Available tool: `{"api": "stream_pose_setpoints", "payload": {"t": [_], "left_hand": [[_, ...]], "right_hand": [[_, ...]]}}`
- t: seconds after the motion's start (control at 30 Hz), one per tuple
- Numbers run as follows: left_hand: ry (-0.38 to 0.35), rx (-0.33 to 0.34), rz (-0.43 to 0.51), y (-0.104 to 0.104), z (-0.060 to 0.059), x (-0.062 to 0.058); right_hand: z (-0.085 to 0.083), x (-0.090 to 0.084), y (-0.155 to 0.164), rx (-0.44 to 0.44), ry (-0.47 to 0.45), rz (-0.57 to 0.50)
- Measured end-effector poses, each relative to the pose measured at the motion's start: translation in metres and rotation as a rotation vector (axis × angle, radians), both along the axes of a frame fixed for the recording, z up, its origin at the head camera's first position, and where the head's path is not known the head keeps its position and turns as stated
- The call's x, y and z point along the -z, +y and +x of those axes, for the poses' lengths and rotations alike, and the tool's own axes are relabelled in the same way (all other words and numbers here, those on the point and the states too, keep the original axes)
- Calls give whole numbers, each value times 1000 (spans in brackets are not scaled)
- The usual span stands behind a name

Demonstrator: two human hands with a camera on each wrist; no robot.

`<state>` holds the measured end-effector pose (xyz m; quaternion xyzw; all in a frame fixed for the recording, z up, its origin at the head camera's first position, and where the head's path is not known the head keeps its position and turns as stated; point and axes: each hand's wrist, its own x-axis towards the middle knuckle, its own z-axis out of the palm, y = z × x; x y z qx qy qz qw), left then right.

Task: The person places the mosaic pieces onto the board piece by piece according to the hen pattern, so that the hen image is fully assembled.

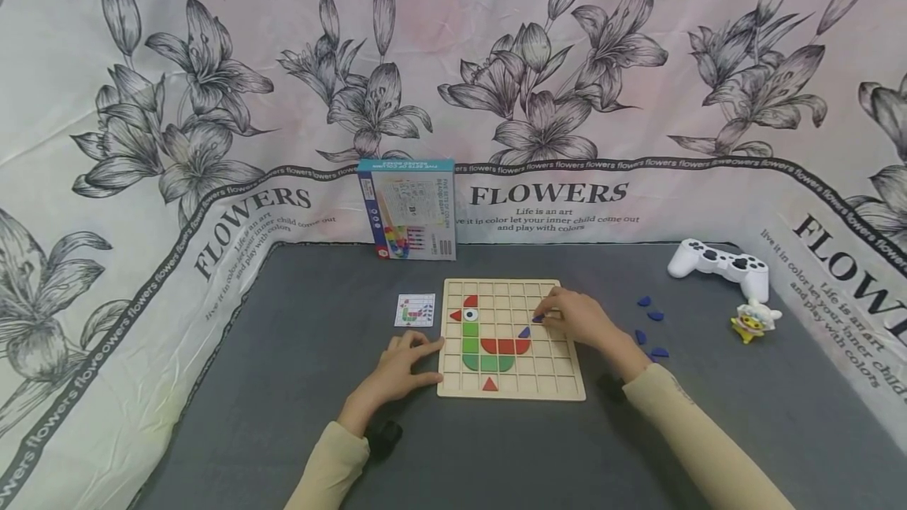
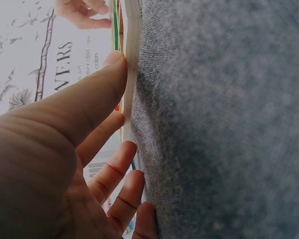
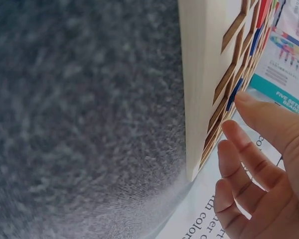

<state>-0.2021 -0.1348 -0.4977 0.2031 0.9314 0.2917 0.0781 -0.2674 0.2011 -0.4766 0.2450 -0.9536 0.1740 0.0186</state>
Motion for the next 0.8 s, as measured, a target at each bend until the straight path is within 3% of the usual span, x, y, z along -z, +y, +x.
{"api": "stream_pose_setpoints", "payload": {"t": [0.33,0.8], "left_hand": [[0,8,3,0,-1,0],[3,5,-2,-1,-1,2]], "right_hand": [[-6,1,-2,-48,29,-17],[-3,4,5,15,-15,-60]]}}
